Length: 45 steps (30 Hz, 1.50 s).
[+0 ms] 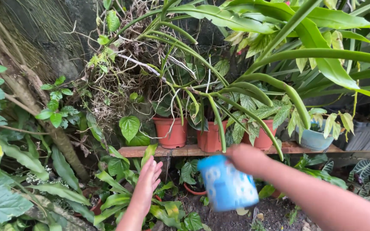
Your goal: Filling a blue bucket from a hose and watering various potted plants on an outdoor shelf.
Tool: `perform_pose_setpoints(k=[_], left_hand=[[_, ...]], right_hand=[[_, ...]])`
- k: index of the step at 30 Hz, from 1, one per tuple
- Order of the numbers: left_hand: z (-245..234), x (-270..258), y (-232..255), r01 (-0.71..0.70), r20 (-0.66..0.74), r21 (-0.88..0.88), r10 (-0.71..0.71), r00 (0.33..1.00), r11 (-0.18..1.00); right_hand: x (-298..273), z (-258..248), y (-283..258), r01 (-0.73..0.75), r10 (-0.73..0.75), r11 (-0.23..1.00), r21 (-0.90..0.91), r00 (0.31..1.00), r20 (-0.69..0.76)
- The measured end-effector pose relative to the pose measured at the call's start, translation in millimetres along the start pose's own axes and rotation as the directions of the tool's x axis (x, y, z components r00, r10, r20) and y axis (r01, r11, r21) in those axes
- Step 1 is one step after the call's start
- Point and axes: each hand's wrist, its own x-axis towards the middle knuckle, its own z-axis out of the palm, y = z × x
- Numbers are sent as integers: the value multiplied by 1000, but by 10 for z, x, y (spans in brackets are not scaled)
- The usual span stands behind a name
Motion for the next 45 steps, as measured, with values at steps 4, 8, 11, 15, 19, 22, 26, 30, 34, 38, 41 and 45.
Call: perform_pose_setpoints(k=[4, 8, 11, 15, 19, 22, 26, 30, 34, 38, 41, 45], left_hand=[[19, 2, -70, 6, 3, -43, -6, 1000, 999], [25, 42, -93, 20, -24, -31, -21, 999, 999], [-1, 73, -106, 6, -14, -42, -7, 1000, 999], [-32, 123, -164, 26, -14, -45, -27, 1000, 999], [-7, 139, -181, 23, -5, -33, -23, 1000, 999], [35, 153, -171, 40, 2, -69, -39, 999, 997], [105, 155, -170, 56, 20, -68, -55, 998, 996], [148, 166, -147, 66, 21, -47, -65, 998, 997], [154, 133, -131, 41, 10, -72, -40, 999, 997], [142, 148, -96, 51, -4, -76, -52, 999, 996], [122, 119, -96, 45, -5, -73, -45, 999, 996], [88, 159, -150, 54, 8, -65, -54, 999, 996]], right_hand=[[303, -246, 453, 35, -40, 999, -24, 978, -207], [282, -237, 497, 67, -37, 996, 59, 911, -410], [131, -14, 441, 15, 36, 994, 112, 896, -442], [-162, 336, 347, 12, 70, 988, 155, 855, -514], [-483, 481, 195, -87, 162, 970, 226, 927, -339], [-580, 617, 160, -126, 167, 945, 302, 980, -112], [-401, 689, 229, -129, 90, 966, 225, 981, 174], [42, 397, 482, -133, 131, 991, 33, 989, 67], [233, -93, 693, -153, 136, 986, -69, 970, -204], [169, -116, 727, -87, 107, 994, 65, 889, -445], [0, 29, 641, -94, 133, 990, 108, 879, -457], [-297, 315, 531, -264, 310, 947, 181, 897, -316]])
